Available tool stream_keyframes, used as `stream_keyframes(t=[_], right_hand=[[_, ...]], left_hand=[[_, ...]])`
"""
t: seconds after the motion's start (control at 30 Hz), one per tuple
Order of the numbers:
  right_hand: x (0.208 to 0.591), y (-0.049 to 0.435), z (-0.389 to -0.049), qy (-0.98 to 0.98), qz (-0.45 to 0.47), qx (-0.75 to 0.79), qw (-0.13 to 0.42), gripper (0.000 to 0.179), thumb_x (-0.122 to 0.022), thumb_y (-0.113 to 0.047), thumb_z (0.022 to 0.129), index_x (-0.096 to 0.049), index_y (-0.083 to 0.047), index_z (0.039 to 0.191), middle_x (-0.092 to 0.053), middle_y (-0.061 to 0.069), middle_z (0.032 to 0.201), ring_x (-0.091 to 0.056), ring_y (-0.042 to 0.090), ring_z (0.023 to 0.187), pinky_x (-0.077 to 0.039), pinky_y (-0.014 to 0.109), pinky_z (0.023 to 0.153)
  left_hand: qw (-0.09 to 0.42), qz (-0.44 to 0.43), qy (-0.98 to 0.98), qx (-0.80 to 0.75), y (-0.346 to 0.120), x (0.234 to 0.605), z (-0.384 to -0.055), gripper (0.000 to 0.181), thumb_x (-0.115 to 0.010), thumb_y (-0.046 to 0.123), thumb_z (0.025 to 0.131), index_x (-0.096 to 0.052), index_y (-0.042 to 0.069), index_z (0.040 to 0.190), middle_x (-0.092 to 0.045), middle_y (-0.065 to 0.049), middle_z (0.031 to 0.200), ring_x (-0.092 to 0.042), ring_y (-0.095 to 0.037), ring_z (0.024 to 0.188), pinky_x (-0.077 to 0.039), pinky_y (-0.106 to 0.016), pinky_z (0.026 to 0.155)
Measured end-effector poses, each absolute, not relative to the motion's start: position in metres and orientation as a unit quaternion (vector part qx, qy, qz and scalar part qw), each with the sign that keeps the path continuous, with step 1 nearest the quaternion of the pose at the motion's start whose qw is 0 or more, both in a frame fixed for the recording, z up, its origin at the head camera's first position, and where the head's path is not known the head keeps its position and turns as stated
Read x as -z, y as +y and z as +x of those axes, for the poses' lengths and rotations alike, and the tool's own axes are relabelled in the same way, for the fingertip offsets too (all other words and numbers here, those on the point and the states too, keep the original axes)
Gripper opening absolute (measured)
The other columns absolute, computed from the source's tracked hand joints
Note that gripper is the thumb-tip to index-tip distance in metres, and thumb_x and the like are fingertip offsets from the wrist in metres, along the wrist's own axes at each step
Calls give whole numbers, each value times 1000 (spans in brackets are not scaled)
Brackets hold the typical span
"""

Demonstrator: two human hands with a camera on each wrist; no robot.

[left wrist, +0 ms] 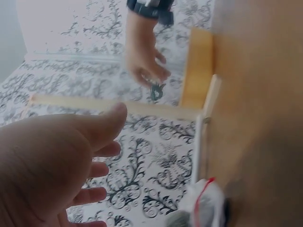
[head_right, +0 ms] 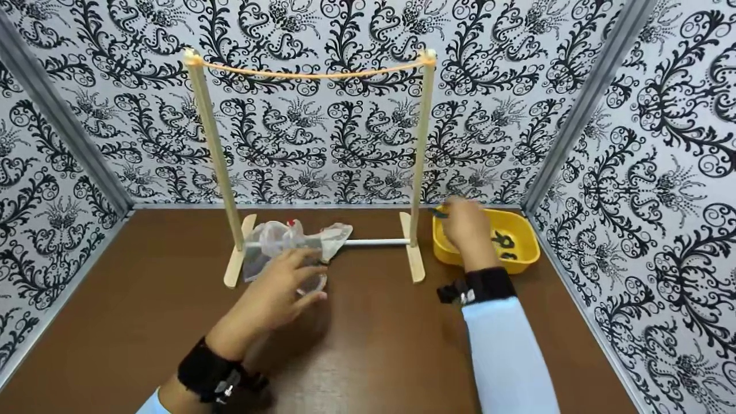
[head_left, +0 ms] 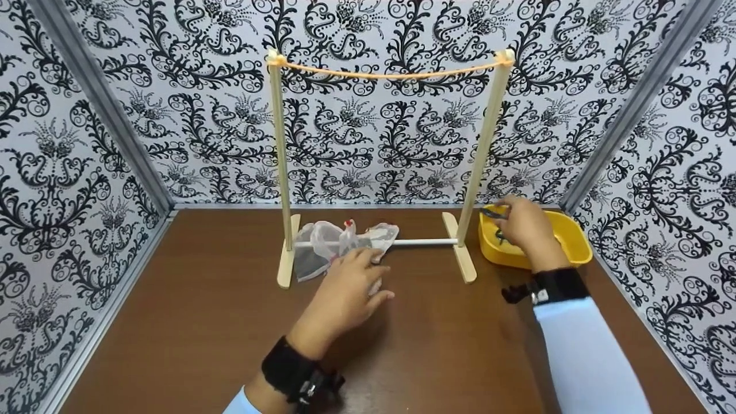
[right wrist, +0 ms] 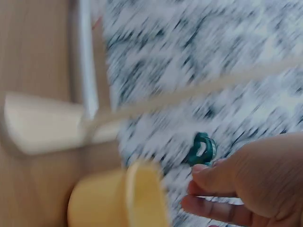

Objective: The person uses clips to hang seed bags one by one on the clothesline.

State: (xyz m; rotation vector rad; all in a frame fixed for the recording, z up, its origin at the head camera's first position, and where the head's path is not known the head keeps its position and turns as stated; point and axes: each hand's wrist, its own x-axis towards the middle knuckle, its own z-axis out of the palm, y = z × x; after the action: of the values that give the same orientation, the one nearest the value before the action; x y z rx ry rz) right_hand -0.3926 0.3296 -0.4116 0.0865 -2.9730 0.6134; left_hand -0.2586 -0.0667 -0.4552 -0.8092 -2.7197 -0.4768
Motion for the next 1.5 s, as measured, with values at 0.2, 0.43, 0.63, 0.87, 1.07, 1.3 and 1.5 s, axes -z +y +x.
stream_keyframes(t=[0.2,0.43,0.63,0.87,1.07,1.3,1.5], right_hand=[[402,273,-358,-958,100,-249,97,18,-84,-10,100,-85,-5,118,-85,21,115,-79,42,104,-66,59,95],[401,206,-327,-936,167,-295,96,14,-87,-7,97,-87,-10,111,-85,17,114,-80,35,95,-70,50,84],[413,161,-304,-906,279,-293,123,12,-90,-5,93,-85,-9,103,-84,7,112,-81,28,106,-70,44,99],[418,139,-289,-878,323,-339,101,13,-84,-4,97,-85,-9,109,-86,9,114,-83,27,104,-71,44,96],[418,135,-287,-831,324,-443,91,17,-82,-2,100,-83,-2,116,-86,14,113,-84,29,101,-72,41,94],[424,132,-291,-830,259,-493,42,22,-79,-13,107,-81,-2,125,-83,16,124,-80,26,105,-69,35,93],[426,132,-294,-753,220,-617,-63,27,-72,-3,109,-71,10,133,-82,22,122,-81,16,101,-72,33,90]], left_hand=[[196,-260,-920,216,-83,441,-262,35,-84,39,103,-83,17,129,-73,-6,149,-66,-35,141,-58,-60,112],[224,-233,-907,268,-89,434,-260,37,-85,36,102,-82,14,131,-77,-4,136,-70,-29,125,-59,-53,108],[160,-202,-909,327,-84,436,-255,69,-90,41,98,-69,5,153,-72,-13,151,-70,-35,139,-59,-53,121],[153,-207,-904,341,-82,436,-254,67,-92,31,96,-70,2,151,-73,-19,151,-72,-41,139,-59,-54,121],[159,-215,-883,387,-82,435,-254,53,-88,18,99,-71,1,147,-80,-21,135,-79,-39,122,-66,-53,108],[149,-220,-842,469,-79,433,-253,48,-78,16,105,-58,5,147,-82,-19,131,-82,-34,104,-70,-47,90],[156,-244,-812,506,-80,431,-252,37,-76,15,107,-60,5,139,-81,-22,134,-84,-35,109,-72,-44,91]])
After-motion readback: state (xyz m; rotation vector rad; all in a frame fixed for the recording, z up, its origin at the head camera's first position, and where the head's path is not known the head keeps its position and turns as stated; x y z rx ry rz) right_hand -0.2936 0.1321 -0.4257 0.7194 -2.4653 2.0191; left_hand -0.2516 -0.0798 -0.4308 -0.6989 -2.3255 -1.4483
